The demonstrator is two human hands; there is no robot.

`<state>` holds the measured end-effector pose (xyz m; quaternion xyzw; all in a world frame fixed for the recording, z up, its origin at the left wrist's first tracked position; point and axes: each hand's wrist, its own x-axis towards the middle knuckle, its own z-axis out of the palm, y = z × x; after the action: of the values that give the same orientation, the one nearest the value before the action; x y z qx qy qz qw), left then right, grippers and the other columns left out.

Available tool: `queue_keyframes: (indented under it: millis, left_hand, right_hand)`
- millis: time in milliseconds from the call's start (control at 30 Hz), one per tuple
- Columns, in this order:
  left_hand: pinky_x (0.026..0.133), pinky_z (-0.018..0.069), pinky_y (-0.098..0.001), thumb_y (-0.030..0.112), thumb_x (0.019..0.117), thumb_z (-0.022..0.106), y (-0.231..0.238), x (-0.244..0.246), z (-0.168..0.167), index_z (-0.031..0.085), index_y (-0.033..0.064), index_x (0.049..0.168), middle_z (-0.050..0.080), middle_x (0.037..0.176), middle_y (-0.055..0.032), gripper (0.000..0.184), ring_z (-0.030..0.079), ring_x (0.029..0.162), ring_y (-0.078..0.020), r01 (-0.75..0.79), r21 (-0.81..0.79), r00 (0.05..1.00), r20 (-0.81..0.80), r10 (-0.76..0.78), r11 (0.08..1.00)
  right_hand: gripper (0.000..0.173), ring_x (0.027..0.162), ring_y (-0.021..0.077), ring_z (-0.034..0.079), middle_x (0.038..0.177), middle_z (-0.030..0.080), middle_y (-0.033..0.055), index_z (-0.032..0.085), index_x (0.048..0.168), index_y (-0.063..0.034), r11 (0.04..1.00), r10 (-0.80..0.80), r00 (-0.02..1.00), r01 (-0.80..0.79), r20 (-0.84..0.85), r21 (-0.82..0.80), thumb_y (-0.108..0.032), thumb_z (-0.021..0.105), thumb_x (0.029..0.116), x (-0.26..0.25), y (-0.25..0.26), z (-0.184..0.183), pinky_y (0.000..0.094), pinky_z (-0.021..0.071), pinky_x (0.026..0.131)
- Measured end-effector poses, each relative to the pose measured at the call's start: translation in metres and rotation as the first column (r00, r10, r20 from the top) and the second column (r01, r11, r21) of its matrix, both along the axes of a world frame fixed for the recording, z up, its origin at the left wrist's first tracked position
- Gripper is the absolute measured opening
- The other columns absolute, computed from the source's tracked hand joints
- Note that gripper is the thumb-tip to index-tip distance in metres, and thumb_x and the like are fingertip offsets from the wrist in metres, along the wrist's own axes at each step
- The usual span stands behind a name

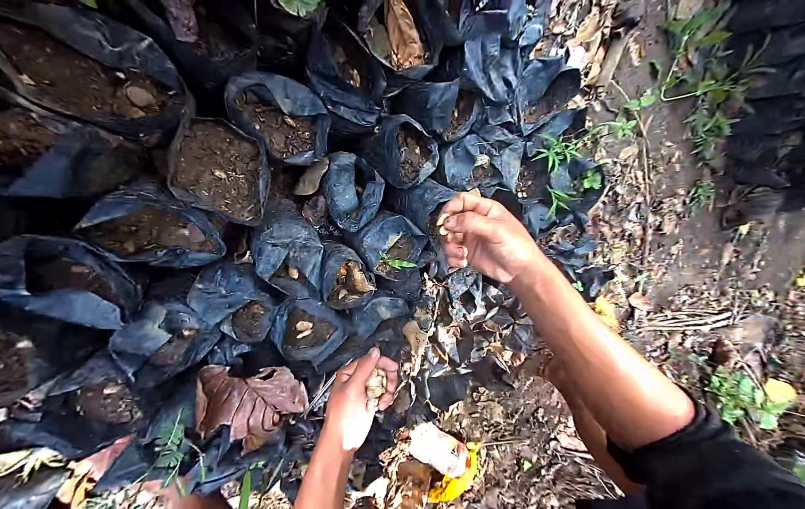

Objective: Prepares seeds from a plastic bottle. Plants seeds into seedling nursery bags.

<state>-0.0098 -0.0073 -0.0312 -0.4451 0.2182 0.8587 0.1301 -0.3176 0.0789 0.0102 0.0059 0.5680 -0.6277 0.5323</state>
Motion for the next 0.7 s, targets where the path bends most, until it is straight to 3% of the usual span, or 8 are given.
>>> queue_keyframes:
  millis: [333,467,600,700]
  left_hand:
    - [0.049,0.0503,-0.0217,0.027,0.1105,0.034,-0.004,0.002,-0.001,0.071,-0.001,0.095,0.067,0.076,-0.0084,0.049,0.061,0.058,-0.0105,-0.033,0.028,0.999,-0.006,0.033,0.999]
    - [0.048,0.0492,-0.0205,0.027,0.1101,0.035,-0.005,0.001,0.0,0.071,-0.0003,0.094,0.068,0.077,-0.008,0.048,0.06,0.057,-0.0095,-0.027,0.04,1.0,-0.006,0.027,0.999]
    - [0.049,0.0489,-0.0203,0.026,0.1106,0.034,-0.006,-0.001,0.002,0.071,-0.0004,0.094,0.067,0.076,-0.0072,0.048,0.06,0.057,-0.0091,-0.012,0.041,1.0,0.014,0.011,0.999]
    - [0.049,0.0485,-0.0201,0.026,0.1107,0.034,-0.006,0.0,0.002,0.071,-0.0004,0.095,0.066,0.075,-0.0062,0.048,0.059,0.057,-0.0087,-0.013,0.037,1.0,0.01,0.012,0.999]
  right_hand:
    - [0.013,0.065,0.0123,0.064,0.09,0.069,0.0093,0.071,0.102,-0.009,0.976,0.052,0.998,-0.042,0.04,-0.213,-0.009,0.059,0.0966,0.023,0.012,0.007,0.028,0.0571,0.058]
    - [0.012,0.065,0.0126,0.065,0.088,0.07,0.0097,0.072,0.104,-0.0065,0.972,0.09,0.995,-0.077,0.048,-0.22,-0.01,0.064,0.0964,0.028,0.012,0.006,0.028,0.0578,0.058]
    - [0.014,0.065,0.0115,0.063,0.09,0.07,0.0078,0.071,0.105,-0.0079,0.99,0.141,0.984,-0.141,-0.104,0.005,-0.009,0.059,0.0962,0.021,0.016,0.007,0.0274,0.0576,0.059]
    - [0.011,0.06,0.0113,0.061,0.083,0.067,0.006,0.068,0.103,-0.0091,0.964,0.202,0.947,-0.146,-0.252,0.224,-0.006,0.061,0.0952,0.018,0.021,0.009,0.0262,0.0558,0.056]
